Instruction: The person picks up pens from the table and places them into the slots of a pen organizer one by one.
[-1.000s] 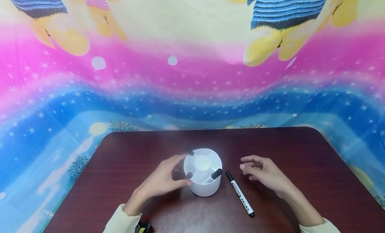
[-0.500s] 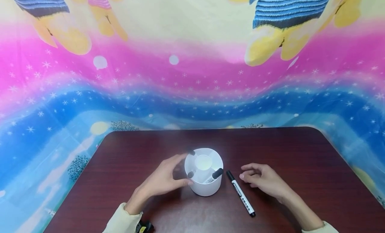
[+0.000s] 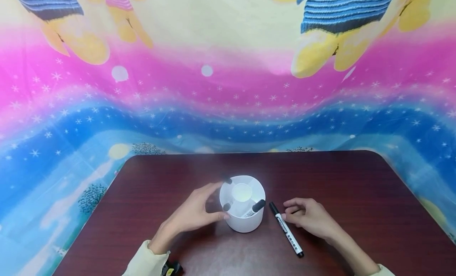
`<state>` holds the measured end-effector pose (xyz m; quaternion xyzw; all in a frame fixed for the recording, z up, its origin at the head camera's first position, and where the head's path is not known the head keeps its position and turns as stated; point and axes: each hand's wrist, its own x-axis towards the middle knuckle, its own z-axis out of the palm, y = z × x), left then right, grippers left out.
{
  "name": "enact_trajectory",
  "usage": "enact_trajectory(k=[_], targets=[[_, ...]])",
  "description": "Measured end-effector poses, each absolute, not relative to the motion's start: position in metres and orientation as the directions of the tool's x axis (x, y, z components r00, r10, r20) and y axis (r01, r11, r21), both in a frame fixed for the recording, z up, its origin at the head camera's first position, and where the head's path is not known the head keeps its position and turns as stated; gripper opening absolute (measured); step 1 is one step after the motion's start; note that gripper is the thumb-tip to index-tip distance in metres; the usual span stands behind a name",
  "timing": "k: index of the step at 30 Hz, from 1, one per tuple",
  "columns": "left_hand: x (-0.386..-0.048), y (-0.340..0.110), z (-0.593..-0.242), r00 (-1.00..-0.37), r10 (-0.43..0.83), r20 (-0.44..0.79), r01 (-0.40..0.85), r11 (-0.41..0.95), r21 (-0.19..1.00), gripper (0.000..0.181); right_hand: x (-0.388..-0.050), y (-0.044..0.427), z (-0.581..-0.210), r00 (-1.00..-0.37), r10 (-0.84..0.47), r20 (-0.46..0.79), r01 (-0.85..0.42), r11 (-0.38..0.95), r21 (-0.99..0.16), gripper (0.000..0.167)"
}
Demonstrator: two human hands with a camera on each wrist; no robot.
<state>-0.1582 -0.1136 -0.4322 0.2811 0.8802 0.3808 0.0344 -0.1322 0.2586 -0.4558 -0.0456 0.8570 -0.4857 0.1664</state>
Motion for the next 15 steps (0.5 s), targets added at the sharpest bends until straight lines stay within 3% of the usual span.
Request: enact_trajectory(k=[15], targets=[[-0.1583,-0.1134,-0.4303,-0.844,0.518,0.138,0.46,0.569,0.682,0.087,-0.1292,0.248,-0.4557,-0.943,-0.235,-0.238,0.073,0.55,-0.832,0.052]])
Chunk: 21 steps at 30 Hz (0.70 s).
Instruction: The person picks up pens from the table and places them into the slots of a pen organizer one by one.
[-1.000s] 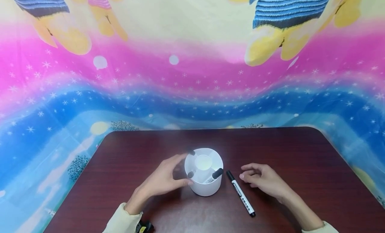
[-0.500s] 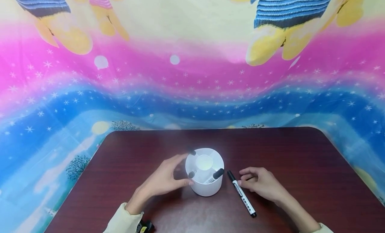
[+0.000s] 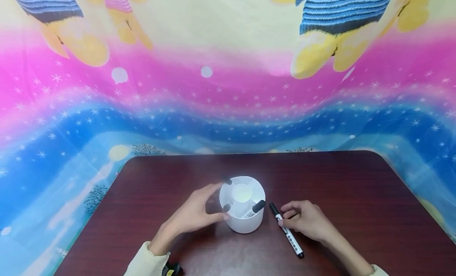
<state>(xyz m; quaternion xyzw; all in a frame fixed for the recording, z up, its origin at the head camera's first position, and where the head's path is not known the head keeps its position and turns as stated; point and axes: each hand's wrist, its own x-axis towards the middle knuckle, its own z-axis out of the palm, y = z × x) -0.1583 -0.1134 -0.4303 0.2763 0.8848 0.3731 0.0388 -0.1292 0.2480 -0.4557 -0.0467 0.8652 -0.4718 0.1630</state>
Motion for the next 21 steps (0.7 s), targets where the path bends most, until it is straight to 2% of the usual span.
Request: enact_trajectory(k=[7,12,21], targets=[[-0.158,-0.113,-0.43,-0.848,0.514,0.132,0.452,0.568,0.688,0.087,-0.128,0.24,-0.456,-0.955,-0.204,-0.216,0.056,0.592,-0.804,0.051],[-0.157,-0.113,-0.43,-0.843,0.521,0.137,0.455,0.554,0.697,0.086,-0.128,0.242,-0.453,-0.951,-0.228,-0.21,0.039,0.587,-0.809,0.048],[-0.158,-0.113,-0.429,-0.843,0.52,0.136,0.457,0.56,0.692,0.086,-0.135,0.255,-0.427,-0.961,-0.223,-0.166,0.043,0.472,-0.88,0.049]])
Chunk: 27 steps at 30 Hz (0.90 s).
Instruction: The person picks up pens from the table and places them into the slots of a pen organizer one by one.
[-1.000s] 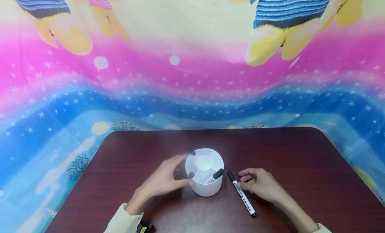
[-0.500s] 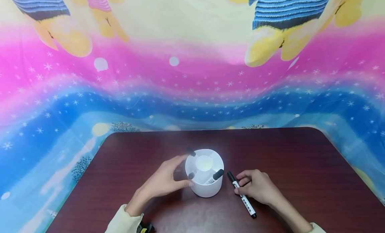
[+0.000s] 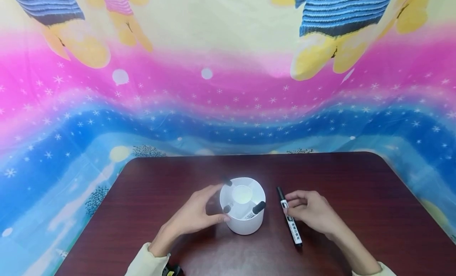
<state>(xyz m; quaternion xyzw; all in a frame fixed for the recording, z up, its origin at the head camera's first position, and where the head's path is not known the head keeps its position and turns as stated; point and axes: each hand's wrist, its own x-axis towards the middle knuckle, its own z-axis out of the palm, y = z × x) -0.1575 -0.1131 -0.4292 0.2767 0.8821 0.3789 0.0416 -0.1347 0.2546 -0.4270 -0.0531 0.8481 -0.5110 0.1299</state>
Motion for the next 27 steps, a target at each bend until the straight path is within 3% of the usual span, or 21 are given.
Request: enact_trajectory(k=[8,27], targets=[[-0.157,-0.114,-0.43,-0.846,0.516,0.135,0.454,0.563,0.69,0.087,-0.144,0.252,-0.397,-0.981,-0.191,-0.02,-0.056,0.384,-0.922,0.054],[-0.159,-0.113,-0.432,-0.842,0.52,0.144,0.461,0.555,0.693,0.086,-0.159,0.233,-0.362,-0.993,-0.094,0.073,-0.099,0.305,-0.947,0.057]])
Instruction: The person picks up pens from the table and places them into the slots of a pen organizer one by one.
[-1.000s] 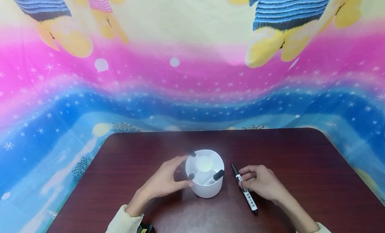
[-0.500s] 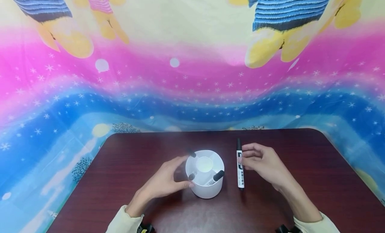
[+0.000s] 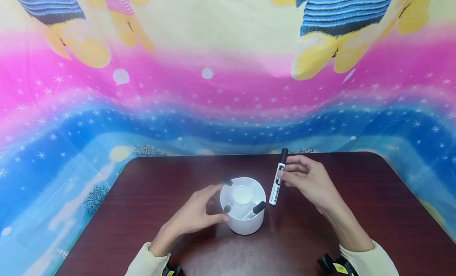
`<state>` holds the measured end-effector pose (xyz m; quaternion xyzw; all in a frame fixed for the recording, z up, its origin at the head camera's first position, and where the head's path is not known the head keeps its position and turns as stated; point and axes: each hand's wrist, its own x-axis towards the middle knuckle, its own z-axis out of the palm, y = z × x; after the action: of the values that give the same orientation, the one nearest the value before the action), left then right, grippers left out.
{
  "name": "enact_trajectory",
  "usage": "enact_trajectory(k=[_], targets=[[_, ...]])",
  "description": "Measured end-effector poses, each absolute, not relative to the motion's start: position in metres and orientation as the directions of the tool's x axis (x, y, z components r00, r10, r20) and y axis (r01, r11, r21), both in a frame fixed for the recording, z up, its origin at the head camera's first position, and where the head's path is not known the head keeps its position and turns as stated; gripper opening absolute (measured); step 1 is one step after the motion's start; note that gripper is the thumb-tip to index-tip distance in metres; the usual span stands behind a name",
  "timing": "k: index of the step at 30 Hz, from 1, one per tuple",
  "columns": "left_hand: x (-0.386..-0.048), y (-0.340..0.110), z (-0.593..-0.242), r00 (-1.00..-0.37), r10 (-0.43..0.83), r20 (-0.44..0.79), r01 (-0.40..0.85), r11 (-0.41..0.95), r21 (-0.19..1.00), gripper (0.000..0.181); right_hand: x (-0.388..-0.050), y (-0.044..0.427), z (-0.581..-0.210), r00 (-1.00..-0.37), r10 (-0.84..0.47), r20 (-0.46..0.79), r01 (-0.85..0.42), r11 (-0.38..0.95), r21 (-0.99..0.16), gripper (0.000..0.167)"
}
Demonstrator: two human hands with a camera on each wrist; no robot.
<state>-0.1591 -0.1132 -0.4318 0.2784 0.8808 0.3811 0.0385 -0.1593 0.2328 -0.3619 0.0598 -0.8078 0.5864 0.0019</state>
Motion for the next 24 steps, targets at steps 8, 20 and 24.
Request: enact_trajectory(k=[8,20,24], targets=[[-0.159,-0.113,-0.432,-0.841,0.521,0.145,0.46,0.549,0.698,0.087,-0.163,0.227,-0.358,-0.993,-0.072,0.094,-0.11,0.266,-0.958,0.06],[-0.159,-0.113,-0.432,-0.841,0.522,0.144,0.46,0.547,0.7,0.086,-0.166,0.212,-0.37,-0.993,-0.055,0.105,-0.114,0.217,-0.969,0.046],[-0.159,-0.113,-0.431,-0.841,0.521,0.144,0.456,0.541,0.707,0.086,-0.167,0.208,-0.375,-0.993,-0.06,0.106,-0.116,0.208,-0.971,0.045]])
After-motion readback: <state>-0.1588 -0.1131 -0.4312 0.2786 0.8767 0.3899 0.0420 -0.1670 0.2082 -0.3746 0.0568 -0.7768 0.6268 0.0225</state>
